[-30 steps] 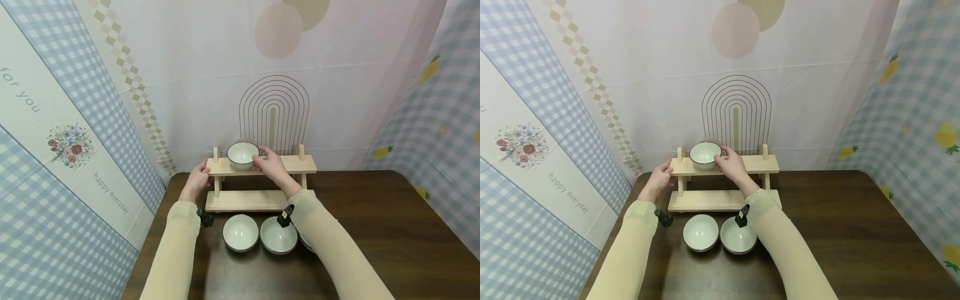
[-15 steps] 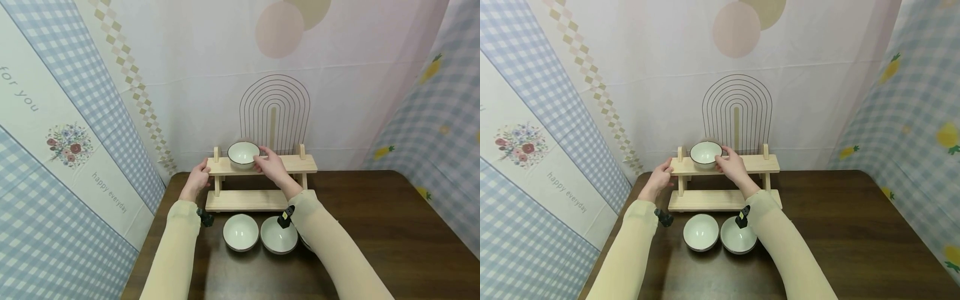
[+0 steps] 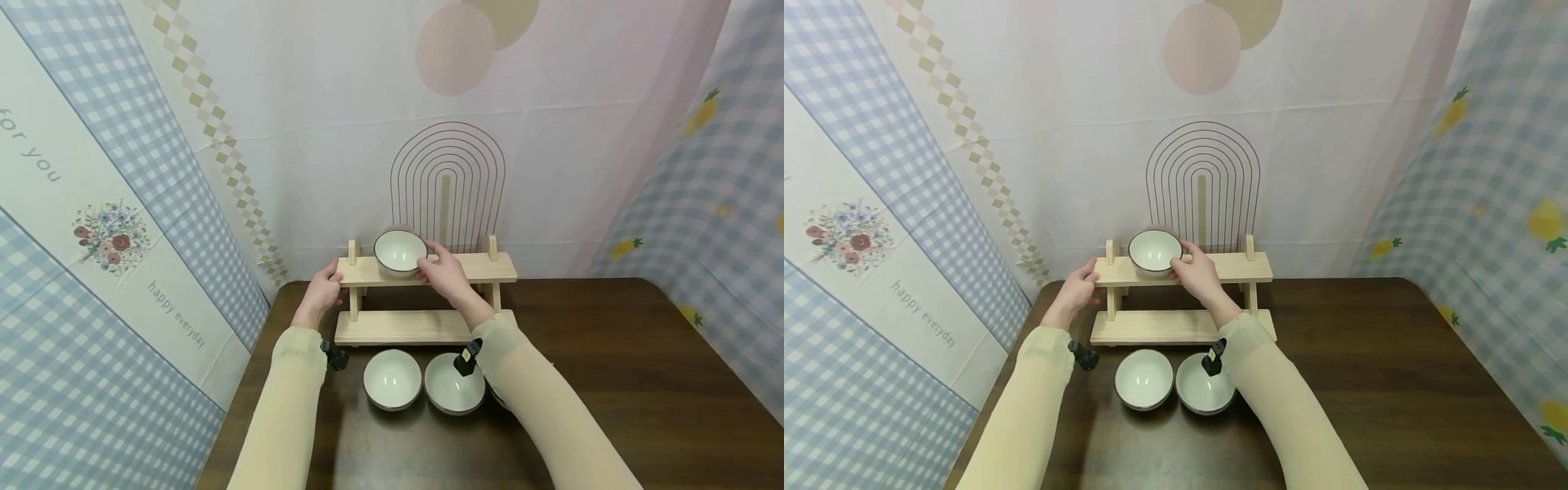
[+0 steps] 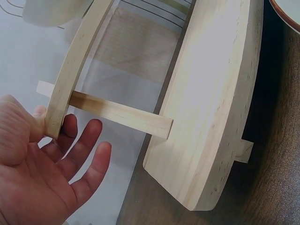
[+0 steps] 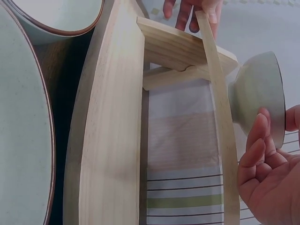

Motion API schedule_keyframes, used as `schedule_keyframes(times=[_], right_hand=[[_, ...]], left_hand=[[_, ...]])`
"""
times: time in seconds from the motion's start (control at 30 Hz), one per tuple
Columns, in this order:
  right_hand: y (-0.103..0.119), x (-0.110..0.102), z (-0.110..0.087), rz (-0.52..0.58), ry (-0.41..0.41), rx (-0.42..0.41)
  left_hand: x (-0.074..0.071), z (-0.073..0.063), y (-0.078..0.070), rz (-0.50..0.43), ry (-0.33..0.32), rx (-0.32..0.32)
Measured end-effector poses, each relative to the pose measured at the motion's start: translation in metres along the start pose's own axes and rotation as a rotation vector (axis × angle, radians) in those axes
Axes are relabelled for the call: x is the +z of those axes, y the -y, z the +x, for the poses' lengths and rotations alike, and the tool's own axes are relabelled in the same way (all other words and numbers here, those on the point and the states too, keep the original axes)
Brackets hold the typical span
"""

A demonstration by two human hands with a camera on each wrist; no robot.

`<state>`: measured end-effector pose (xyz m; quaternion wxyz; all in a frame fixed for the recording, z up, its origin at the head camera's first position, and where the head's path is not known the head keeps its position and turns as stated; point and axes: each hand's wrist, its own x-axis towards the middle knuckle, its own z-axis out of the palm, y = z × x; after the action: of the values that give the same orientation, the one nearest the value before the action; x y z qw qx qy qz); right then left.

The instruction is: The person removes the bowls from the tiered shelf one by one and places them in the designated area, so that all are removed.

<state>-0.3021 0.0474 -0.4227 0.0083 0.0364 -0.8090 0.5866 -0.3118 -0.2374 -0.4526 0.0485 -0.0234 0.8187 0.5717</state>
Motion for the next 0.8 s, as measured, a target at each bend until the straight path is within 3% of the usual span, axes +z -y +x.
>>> schedule_keyframes(times=[0.6, 0.8], right_hand=[[-0.007, 0.001, -0.012, 0.006, -0.026, 0.018], [-0.006, 0.005, -0.016, 0.078, -0.035, 0.037]], left_hand=[[-0.004, 0.001, 0.003, 0.010, 0.019, 0.019], [-0.003, 0.000, 0.003, -0.010, 0.027, 0.010]])
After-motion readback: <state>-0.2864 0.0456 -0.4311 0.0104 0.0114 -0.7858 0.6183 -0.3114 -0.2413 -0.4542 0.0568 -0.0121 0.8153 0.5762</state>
